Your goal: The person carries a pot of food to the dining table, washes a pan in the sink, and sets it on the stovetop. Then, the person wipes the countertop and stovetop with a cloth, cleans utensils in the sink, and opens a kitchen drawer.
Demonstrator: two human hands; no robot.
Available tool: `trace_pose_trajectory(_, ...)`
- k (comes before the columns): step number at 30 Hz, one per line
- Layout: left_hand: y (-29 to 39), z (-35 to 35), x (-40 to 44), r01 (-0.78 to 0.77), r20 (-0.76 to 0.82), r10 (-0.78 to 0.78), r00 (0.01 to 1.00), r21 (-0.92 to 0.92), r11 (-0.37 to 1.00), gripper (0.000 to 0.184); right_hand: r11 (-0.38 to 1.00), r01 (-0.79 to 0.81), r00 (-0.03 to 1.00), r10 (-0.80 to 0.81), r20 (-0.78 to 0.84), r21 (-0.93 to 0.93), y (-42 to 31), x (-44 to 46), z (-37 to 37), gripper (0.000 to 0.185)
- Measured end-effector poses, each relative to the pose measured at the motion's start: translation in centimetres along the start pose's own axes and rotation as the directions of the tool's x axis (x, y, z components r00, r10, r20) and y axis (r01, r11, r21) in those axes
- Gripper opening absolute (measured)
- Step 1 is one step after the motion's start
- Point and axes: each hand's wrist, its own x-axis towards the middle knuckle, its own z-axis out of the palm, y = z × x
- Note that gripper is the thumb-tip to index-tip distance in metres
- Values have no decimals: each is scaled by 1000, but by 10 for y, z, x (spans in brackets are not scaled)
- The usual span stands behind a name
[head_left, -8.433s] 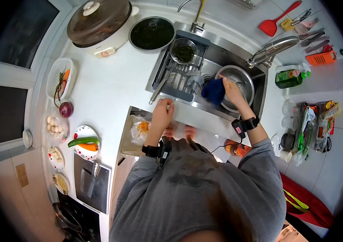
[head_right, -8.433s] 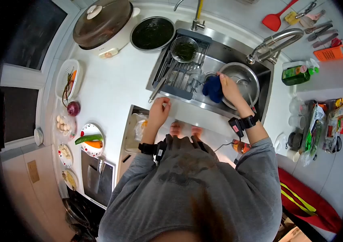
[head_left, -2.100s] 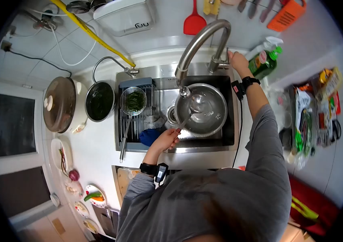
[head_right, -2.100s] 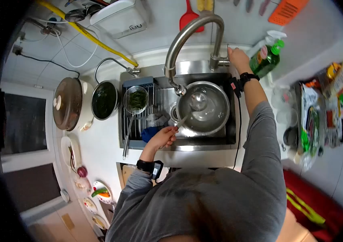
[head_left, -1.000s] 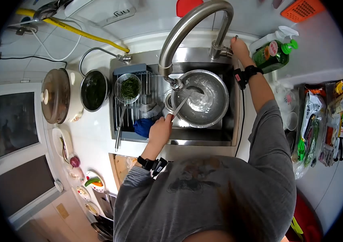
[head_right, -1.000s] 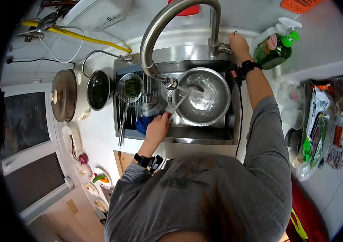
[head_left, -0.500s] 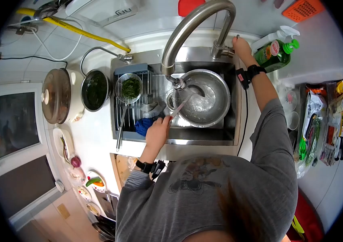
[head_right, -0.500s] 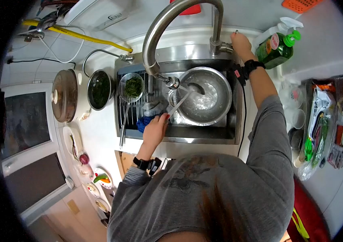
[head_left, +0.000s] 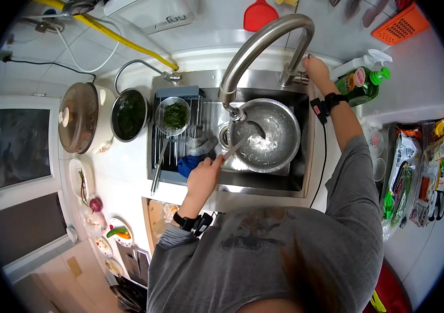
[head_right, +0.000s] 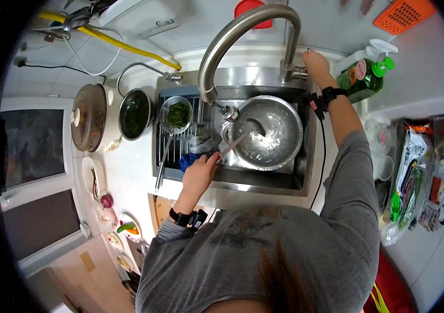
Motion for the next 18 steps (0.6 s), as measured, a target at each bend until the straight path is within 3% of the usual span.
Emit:
trace_pose_trajectory(2, 0, -14, -17, 53, 37, -54, 998, 26, 998, 38, 982, -148, 989, 149, 5, 115, -1, 0, 2, 30)
trace_pose_trajectory(3, -2, -18, -24, 49, 25, -49, 998, 25, 998, 41, 982, -144, 989, 145, 1, 118, -8, -5, -6, 30)
trace_pose_trajectory(5, -6, -33, -36, 46, 12, -47, 999, 64, 997, 39, 992, -110, 994, 109, -17, -68, -25, -25, -31, 27)
trace_pose_trajectory(6, -8, -40, -42, 42, 8, -43, 999, 99, 994, 37, 991, -110, 994, 109, -22, -69, -31, -35, -33, 27)
trace_pose_trajectory(8, -13, -48, -50, 66, 25, -69, 997, 105, 992, 35, 994, -80, 982, 92, 166, -77, -45, -61, -35, 32)
trace_pose_trajectory(10, -19, -55, -53, -27, 57, 14, 998, 230, 973, 36, 972, 232, 895, -204, 396, -24, -93, -105, -62, 24)
trace_pose_trajectory(11, -23, -58, -55, -109, 12, 109, 994, 224, 968, 36, 952, 306, 833, -285, 474, 35, -114, -123, -64, 21)
trace_pose_trajectory(12, -24, -61, -56, -107, 7, 108, 994, 219, 970, 36, 876, 481, 798, -459, 391, 48, -133, -146, -66, 19)
trace_pose_trajectory(13, -24, -66, -56, -153, -17, 162, 987, 233, 960, 36, 752, 642, 730, -659, 182, 148, -150, -164, -57, 17)
trace_pose_trajectory(15, -20, -79, -56, -232, -40, 251, 967, 269, 935, 37, 656, 510, 756, -650, 74, 557, -194, -203, -64, 30)
trace_pose_trajectory(16, -18, -84, -56, -236, -49, 258, 965, 271, 933, 37, 547, 557, 681, -732, 34, 625, -205, -215, -50, 40)
trace_pose_trajectory(17, -17, -89, -57, -273, -38, 301, 953, 327, 905, 41, 509, 574, 709, -701, -79, 642, -217, -226, -46, 30)
trace_pose_trajectory(18, -16, -95, -57, -308, -25, 342, 939, 382, 871, 46, 514, 578, 712, -698, -83, 634, -224, -225, -49, 30)
